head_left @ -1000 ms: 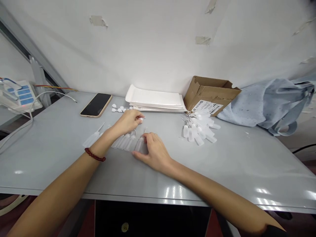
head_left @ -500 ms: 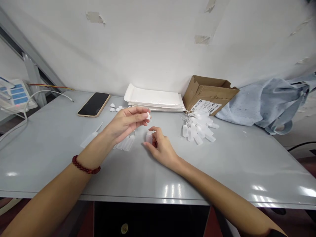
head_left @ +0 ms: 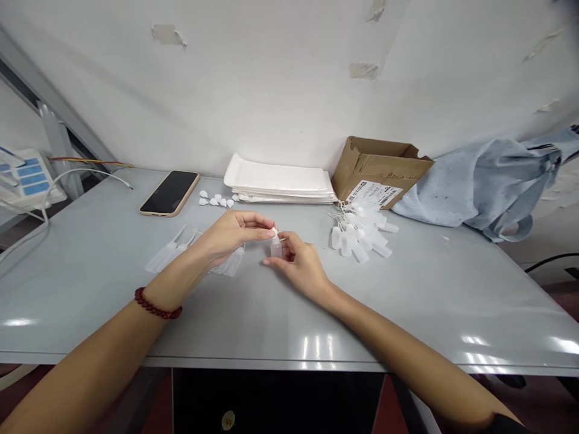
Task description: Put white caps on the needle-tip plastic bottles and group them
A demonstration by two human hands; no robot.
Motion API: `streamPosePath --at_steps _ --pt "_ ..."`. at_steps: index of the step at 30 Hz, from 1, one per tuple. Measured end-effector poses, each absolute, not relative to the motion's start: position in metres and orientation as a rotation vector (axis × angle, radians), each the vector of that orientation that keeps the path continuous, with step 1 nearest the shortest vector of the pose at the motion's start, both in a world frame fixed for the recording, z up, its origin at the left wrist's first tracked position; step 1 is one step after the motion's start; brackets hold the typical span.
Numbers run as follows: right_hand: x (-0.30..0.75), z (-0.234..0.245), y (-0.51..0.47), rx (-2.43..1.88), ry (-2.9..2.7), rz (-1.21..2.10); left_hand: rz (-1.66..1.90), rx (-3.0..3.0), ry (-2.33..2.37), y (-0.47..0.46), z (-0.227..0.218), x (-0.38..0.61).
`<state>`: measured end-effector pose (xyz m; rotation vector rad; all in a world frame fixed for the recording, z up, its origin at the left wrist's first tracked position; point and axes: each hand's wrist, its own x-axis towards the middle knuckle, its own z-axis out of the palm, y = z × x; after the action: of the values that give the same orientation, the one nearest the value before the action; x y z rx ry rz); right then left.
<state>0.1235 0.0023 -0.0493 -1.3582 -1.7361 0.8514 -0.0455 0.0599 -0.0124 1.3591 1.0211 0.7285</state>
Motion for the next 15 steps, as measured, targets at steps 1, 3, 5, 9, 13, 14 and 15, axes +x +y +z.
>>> streamPosePath --at_steps 1,3,5,9,13,14,15 --pt "0.126 -0.049 0.003 -1.374 -1.742 0.819 0.721 1.369 1.019 0.06 -0.013 -0.045" --pt "0.131 -0.049 0.004 -1.398 -1.791 0.721 0.715 1.387 1.001 0.058 -0.013 -0.044" --pt "0.136 -0.048 0.005 -1.395 -1.912 0.568 0.723 1.393 0.986 0.057 -0.013 -0.042" --pt "0.148 -0.042 0.004 -1.374 -2.269 0.099 0.779 1.423 0.999 0.052 -0.01 -0.037" --pt "0.155 -0.031 0.004 -1.361 -2.466 -0.202 0.824 1.486 1.038 0.047 -0.007 -0.032" --pt "0.156 -0.029 0.003 -1.365 -2.492 -0.223 0.826 1.493 1.042 0.046 -0.007 -0.031" --pt "0.156 -0.027 0.003 -1.373 -2.513 -0.232 0.828 1.499 1.043 0.045 -0.007 -0.03"
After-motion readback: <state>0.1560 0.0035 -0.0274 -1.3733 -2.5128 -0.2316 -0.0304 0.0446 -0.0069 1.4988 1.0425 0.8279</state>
